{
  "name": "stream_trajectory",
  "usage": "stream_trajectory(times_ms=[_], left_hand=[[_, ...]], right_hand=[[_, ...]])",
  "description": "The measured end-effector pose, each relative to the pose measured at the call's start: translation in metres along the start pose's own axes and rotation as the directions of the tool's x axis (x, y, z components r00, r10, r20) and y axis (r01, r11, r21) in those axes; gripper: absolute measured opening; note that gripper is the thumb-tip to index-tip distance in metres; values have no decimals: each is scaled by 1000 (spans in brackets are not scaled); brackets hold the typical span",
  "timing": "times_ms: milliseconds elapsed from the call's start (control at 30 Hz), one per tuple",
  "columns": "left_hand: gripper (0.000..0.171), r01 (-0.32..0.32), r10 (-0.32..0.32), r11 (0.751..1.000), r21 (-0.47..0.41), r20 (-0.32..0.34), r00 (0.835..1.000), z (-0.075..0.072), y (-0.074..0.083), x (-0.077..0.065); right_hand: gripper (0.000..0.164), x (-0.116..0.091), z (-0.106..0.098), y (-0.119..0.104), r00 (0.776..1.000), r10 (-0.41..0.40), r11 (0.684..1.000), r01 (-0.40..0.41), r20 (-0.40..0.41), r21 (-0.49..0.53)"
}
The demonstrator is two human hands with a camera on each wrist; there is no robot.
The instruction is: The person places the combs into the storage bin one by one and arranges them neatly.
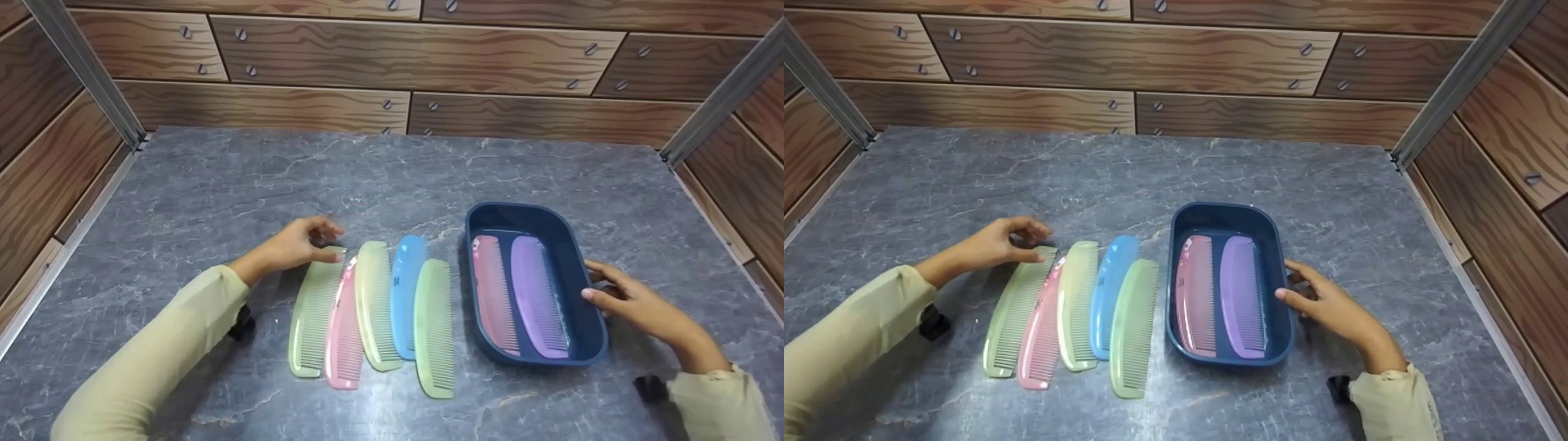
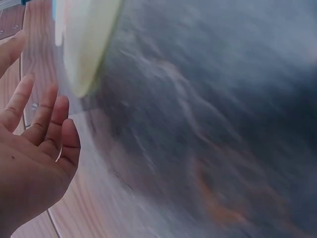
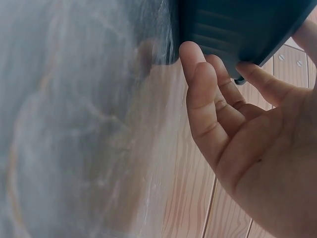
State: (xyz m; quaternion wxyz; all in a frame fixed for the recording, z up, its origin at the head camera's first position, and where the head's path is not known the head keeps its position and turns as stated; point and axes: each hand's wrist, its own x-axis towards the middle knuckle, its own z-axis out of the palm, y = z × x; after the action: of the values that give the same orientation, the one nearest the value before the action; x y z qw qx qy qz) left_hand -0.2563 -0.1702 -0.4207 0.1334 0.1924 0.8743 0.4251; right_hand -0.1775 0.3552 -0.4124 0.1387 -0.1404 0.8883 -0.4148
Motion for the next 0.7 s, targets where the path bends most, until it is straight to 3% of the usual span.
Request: stream_trajectory(times_ms=[333, 700], left_hand=[[52, 59, -59, 998, -8, 26, 998, -6, -13, -11], [52, 101, -106, 992, 78, 56, 993, -4, -14, -10]], right_hand=[[53, 0, -1, 1, 1000, -21, 999, 21, -9, -24], [53, 0, 0, 0, 1000, -12, 999, 12, -9, -29]])
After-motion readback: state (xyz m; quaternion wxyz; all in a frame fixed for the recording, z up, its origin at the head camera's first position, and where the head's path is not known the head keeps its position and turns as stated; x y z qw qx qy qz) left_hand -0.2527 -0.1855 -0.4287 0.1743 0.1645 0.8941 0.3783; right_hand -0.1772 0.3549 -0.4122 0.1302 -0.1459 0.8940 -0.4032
